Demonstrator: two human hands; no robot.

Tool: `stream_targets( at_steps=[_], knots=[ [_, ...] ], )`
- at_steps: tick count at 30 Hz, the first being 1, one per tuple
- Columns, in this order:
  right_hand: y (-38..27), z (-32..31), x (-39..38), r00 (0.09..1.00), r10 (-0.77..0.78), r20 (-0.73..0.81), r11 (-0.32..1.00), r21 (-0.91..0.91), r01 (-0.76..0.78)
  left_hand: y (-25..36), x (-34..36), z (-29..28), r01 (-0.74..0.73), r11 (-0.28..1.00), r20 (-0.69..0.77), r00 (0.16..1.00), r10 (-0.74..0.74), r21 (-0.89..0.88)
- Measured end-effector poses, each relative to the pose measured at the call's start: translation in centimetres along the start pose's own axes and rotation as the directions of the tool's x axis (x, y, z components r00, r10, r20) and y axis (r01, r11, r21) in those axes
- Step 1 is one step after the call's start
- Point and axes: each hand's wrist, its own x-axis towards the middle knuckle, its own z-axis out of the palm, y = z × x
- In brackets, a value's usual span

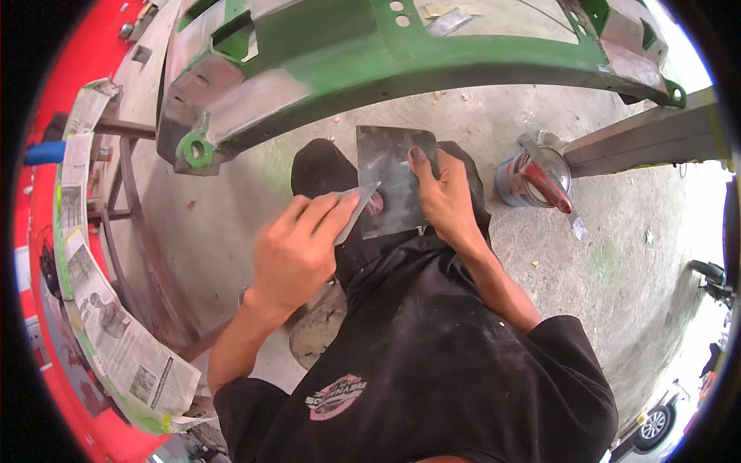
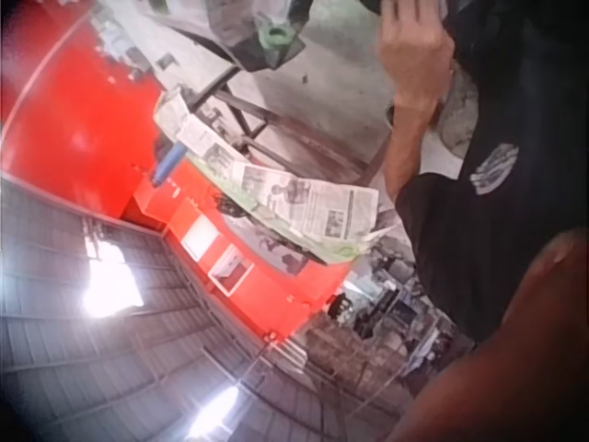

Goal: Preparing car body filler by mixing putty with hardener on a piece of sandpaper.

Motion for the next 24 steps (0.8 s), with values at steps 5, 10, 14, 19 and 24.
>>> stream_targets(
  at_steps=[5,10,14,19,24],
  knots=[
    [0.8,-0.4,-0.1,1.0,0.009,0.015,1.0,-0.009,-0.009,0.5,0.3,-0.1,0.131,0.982,0.135,0.984,-0.113,-0.134],
    [-0.5,-0.7,-0.3,0.996,0.061,0.061,0.997,-0.059,-0.058,0.7,0.6,0.5,0.191,0.96,0.165,0.973,-0.159,-0.207],
    [2.2,-0.4,-0.1,0.997,0.05,0.053,0.999,0.007,-0.051,0.7,-0.1,1.5,0.219,0.929,0.195,0.967,-0.166,-0.298],
    [3.1,0.3,0.2,1.0,-0.006,-0.025,1.0,-0.002,0.006,0.7,-0.1,1.5,0.444,0.632,0.386,0.891,-0.239,-0.635],
    [2.2,-0.6,0.6,0.983,0.183,0.028,0.98,0.07,-0.185,0.3,0.6,0.4,0.388,0.564,0.122,0.884,-0.451,-0.729]
  ],
)
